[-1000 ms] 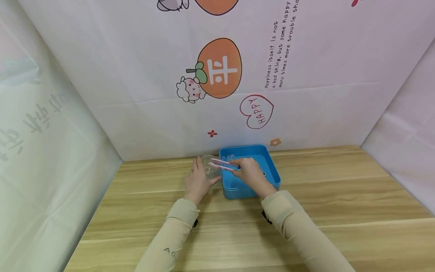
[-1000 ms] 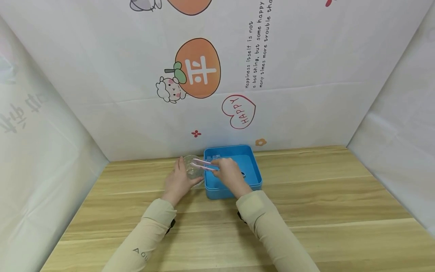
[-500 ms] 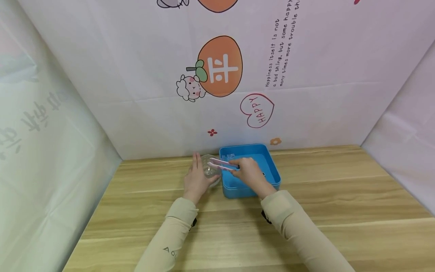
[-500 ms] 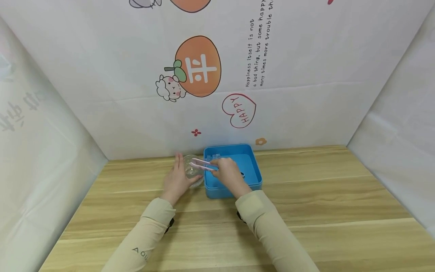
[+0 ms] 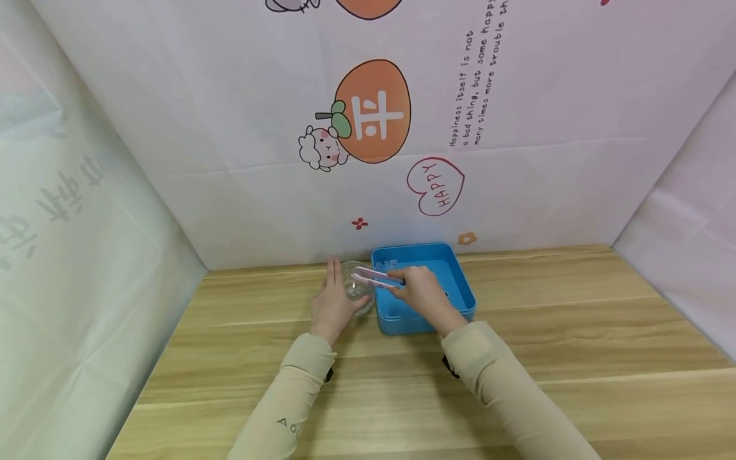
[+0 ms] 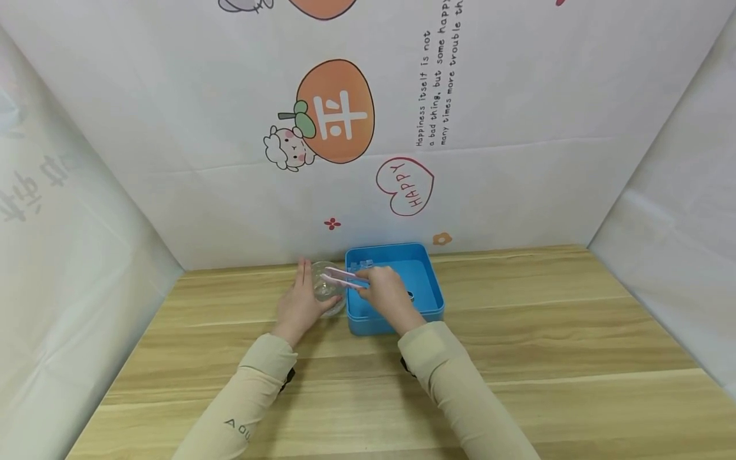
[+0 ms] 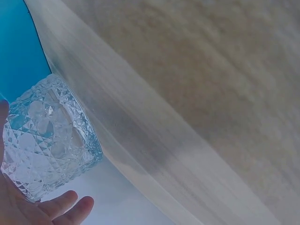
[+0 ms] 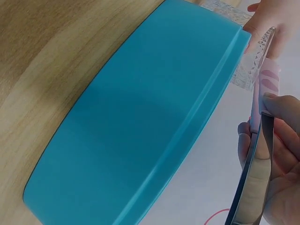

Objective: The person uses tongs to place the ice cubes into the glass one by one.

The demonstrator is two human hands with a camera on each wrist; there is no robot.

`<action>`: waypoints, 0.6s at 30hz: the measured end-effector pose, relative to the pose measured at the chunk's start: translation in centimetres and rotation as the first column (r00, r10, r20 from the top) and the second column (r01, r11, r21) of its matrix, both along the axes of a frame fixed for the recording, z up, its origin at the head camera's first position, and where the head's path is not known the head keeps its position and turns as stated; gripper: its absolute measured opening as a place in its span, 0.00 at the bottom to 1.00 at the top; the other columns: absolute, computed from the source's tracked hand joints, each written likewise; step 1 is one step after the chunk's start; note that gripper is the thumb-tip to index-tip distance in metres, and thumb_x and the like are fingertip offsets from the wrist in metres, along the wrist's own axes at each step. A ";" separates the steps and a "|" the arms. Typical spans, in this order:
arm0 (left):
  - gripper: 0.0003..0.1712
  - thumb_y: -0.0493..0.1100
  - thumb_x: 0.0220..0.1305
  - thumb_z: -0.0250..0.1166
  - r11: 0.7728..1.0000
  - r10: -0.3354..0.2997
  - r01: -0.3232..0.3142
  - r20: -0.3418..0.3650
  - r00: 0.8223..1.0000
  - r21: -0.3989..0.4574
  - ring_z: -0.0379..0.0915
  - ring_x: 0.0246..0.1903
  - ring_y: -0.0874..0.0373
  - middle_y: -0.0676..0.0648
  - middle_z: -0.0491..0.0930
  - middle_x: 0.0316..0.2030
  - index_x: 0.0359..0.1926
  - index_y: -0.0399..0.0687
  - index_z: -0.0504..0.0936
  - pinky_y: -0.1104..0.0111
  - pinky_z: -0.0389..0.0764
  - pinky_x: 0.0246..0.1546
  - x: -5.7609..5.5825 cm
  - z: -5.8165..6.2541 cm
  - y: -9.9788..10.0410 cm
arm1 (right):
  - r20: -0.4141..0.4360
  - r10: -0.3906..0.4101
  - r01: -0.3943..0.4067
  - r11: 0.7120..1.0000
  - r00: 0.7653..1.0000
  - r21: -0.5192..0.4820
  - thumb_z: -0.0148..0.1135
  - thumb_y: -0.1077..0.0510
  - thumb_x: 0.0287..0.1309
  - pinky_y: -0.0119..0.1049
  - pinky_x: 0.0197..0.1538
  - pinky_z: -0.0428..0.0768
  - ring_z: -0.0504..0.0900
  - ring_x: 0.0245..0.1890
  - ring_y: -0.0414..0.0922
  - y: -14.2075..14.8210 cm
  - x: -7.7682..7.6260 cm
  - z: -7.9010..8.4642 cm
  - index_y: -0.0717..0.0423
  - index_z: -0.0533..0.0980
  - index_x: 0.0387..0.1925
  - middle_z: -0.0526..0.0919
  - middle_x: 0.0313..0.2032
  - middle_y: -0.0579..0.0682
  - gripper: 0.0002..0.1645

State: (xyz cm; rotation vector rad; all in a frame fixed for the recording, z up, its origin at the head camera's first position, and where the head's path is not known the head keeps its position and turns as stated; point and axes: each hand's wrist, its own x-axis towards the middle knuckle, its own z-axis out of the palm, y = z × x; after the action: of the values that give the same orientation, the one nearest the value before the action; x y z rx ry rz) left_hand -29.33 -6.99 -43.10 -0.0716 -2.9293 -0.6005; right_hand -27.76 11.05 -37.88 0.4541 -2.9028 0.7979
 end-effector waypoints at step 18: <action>0.60 0.67 0.53 0.66 0.999 -0.001 0.002 0.040 0.999 -0.040 0.75 0.56 0.45 0.44 0.42 0.76 0.74 0.40 0.48 0.72 0.66 0.15 -0.1 0.3 0.1 | 0.022 -0.037 0.037 0.999 0.999 -0.023 0.68 0.60 0.54 0.26 0.23 0.71 0.80 0.28 0.44 0.1 -0.1 -0.4 0.57 0.79 0.54 0.84 0.48 0.61 0.24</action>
State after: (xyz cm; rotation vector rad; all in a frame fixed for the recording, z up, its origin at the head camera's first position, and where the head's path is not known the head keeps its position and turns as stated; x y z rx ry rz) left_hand -29.40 -6.92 -42.83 -0.0670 -2.9800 -0.5501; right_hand -27.88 11.11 -38.25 0.3904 -2.9089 0.8362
